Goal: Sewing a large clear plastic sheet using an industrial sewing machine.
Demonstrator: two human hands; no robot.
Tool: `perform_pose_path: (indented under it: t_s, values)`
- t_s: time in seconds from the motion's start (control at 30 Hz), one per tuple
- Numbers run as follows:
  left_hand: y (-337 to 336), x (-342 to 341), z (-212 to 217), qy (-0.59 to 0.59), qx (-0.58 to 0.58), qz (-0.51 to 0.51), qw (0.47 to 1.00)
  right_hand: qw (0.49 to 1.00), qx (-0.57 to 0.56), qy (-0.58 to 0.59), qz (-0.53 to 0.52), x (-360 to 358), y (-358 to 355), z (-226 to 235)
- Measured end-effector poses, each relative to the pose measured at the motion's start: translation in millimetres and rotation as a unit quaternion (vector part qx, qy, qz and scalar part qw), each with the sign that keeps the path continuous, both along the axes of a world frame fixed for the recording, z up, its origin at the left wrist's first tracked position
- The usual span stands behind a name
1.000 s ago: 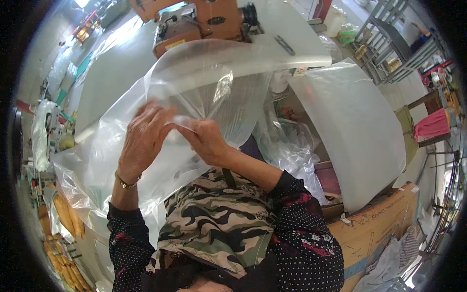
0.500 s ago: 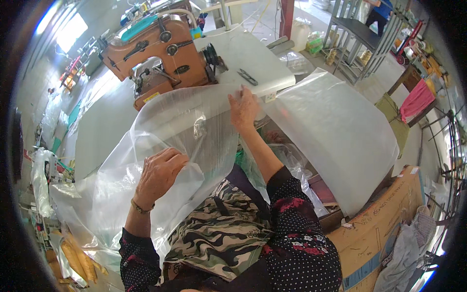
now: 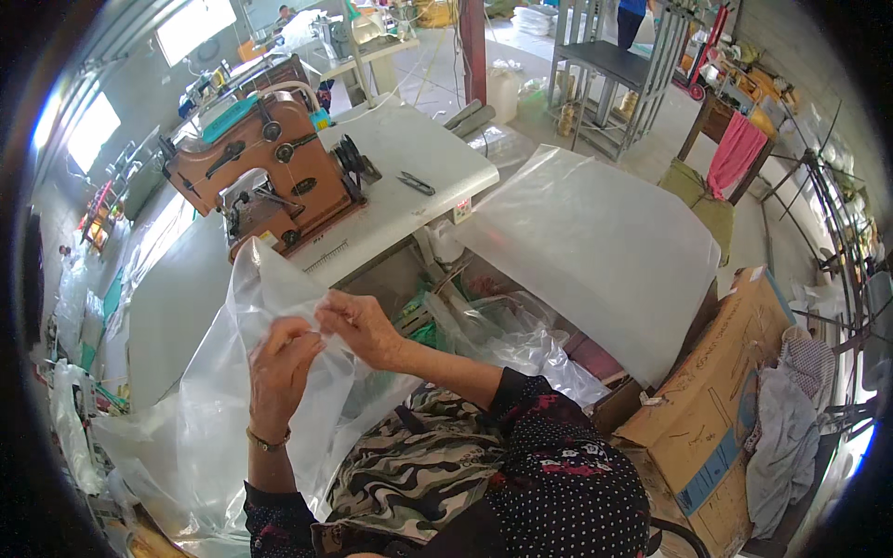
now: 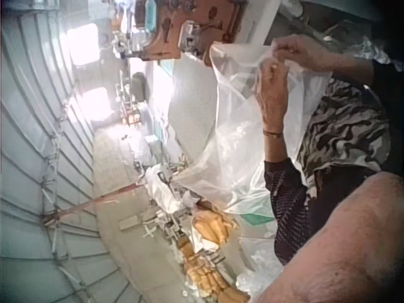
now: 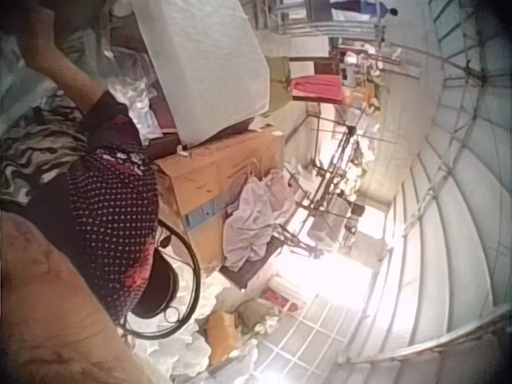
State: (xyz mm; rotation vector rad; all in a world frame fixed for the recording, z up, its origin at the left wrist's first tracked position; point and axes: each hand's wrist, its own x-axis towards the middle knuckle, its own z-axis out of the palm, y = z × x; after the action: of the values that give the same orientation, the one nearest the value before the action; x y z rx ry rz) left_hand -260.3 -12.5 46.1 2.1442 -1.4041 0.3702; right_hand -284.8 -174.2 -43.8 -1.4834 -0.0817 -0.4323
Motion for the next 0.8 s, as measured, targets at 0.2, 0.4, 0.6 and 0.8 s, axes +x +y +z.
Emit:
perform_pose_path:
  t_s: [0.2,0.4,0.6,0.8]
  values:
    - [9.0,23.2,2.5,-0.04,-0.074,-0.049,0.995,0.979,-0.116,-0.165,-0.023,-6.5,12.0,19.6]
    - [25.1,41.5,3.1,0.08,-0.135,-0.012,0.988,0.996,0.009,-0.082,0.047,-7.4,26.4,27.1]
    - [30.7,40.3,-18.9,0.193,-0.249,-0.026,0.949,0.995,-0.06,-0.067,0.037,-6.3,34.6,19.4]
    - [28.3,35.2,-21.6,0.227,-0.266,-0.024,0.937,0.989,-0.128,-0.071,0.029,-8.8,31.1,23.8]
